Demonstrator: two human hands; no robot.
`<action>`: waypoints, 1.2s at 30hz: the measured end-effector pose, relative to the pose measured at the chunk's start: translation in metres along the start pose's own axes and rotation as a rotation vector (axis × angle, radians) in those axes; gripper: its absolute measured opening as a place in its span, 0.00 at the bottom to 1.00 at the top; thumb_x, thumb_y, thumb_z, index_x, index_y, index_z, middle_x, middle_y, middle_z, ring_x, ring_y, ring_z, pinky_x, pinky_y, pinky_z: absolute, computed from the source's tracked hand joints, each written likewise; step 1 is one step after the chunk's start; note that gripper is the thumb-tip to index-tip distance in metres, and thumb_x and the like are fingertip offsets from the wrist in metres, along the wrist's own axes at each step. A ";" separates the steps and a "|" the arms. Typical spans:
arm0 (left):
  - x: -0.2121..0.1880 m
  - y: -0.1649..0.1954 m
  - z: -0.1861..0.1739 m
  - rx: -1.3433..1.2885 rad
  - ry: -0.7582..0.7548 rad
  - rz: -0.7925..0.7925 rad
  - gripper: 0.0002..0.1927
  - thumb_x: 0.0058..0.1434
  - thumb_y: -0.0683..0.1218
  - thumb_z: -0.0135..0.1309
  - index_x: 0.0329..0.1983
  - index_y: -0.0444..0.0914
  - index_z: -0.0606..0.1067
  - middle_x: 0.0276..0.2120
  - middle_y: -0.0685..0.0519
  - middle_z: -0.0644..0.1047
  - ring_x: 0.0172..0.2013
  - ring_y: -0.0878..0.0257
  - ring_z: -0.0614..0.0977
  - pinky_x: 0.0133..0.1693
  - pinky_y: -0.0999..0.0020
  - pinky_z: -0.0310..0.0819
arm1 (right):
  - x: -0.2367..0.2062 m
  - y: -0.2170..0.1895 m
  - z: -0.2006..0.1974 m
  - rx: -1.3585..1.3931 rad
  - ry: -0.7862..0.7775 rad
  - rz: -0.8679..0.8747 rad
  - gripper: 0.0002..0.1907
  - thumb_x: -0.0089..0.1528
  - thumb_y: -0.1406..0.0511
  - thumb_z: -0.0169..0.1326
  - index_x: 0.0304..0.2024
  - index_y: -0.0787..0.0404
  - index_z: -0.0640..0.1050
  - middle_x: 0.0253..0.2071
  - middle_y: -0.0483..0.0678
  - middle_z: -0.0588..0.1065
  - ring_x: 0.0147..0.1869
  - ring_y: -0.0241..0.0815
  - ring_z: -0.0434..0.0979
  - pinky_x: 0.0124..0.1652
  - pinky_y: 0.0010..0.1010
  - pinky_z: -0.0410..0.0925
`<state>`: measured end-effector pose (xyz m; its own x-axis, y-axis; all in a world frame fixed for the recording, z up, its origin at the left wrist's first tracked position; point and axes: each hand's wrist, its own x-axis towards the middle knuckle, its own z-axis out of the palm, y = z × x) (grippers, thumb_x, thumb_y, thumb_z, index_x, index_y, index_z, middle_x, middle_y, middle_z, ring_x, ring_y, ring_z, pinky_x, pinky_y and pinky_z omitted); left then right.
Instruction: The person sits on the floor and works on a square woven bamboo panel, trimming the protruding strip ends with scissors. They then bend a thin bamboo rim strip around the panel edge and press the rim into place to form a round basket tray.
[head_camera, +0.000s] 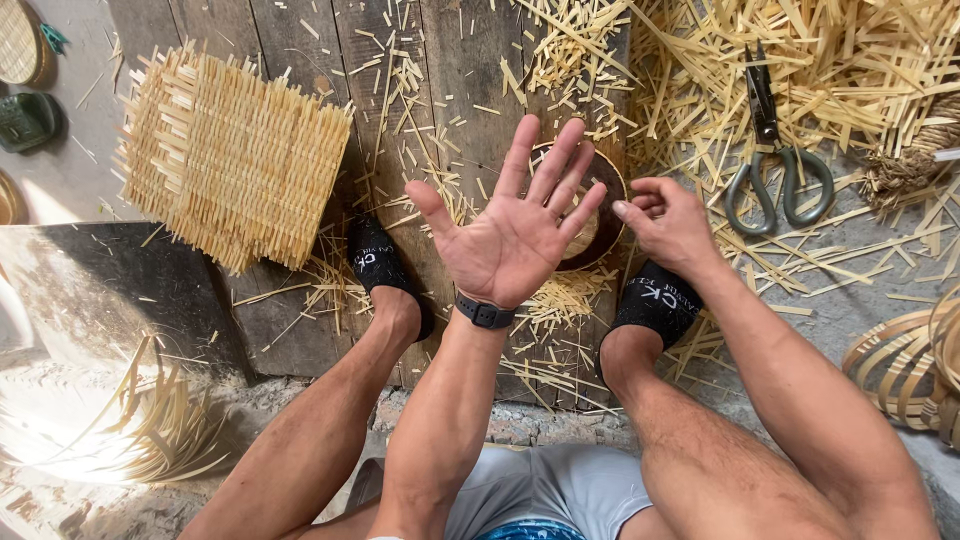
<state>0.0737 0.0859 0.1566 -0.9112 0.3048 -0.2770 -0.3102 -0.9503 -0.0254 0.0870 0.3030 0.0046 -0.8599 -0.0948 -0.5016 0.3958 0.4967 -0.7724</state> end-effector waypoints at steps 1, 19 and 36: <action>0.001 0.000 0.000 0.002 -0.003 -0.006 0.67 0.48 0.87 0.37 0.81 0.47 0.39 0.79 0.44 0.39 0.78 0.51 0.40 0.75 0.45 0.29 | 0.002 -0.003 0.005 0.006 0.011 0.008 0.22 0.62 0.60 0.65 0.52 0.66 0.77 0.40 0.49 0.79 0.41 0.37 0.78 0.43 0.27 0.73; 0.026 0.029 -0.058 0.690 -0.092 -0.045 0.55 0.59 0.83 0.36 0.79 0.46 0.54 0.73 0.42 0.62 0.73 0.51 0.64 0.76 0.49 0.52 | 0.015 0.031 0.012 0.289 -0.080 0.197 0.17 0.60 0.69 0.64 0.50 0.65 0.78 0.36 0.41 0.78 0.36 0.28 0.76 0.36 0.19 0.71; 0.083 0.031 -0.146 2.006 0.656 0.083 0.15 0.55 0.56 0.67 0.40 0.45 0.87 0.33 0.51 0.75 0.37 0.56 0.79 0.39 0.60 0.73 | 0.029 0.022 -0.009 0.194 -0.098 0.237 0.08 0.59 0.68 0.65 0.39 0.65 0.83 0.33 0.48 0.81 0.32 0.33 0.80 0.33 0.24 0.74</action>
<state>0.0285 0.0726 -0.0076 -0.8681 -0.2100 -0.4498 -0.4878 0.5289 0.6945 0.0678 0.3193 -0.0237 -0.7053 -0.0833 -0.7040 0.6432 0.3424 -0.6849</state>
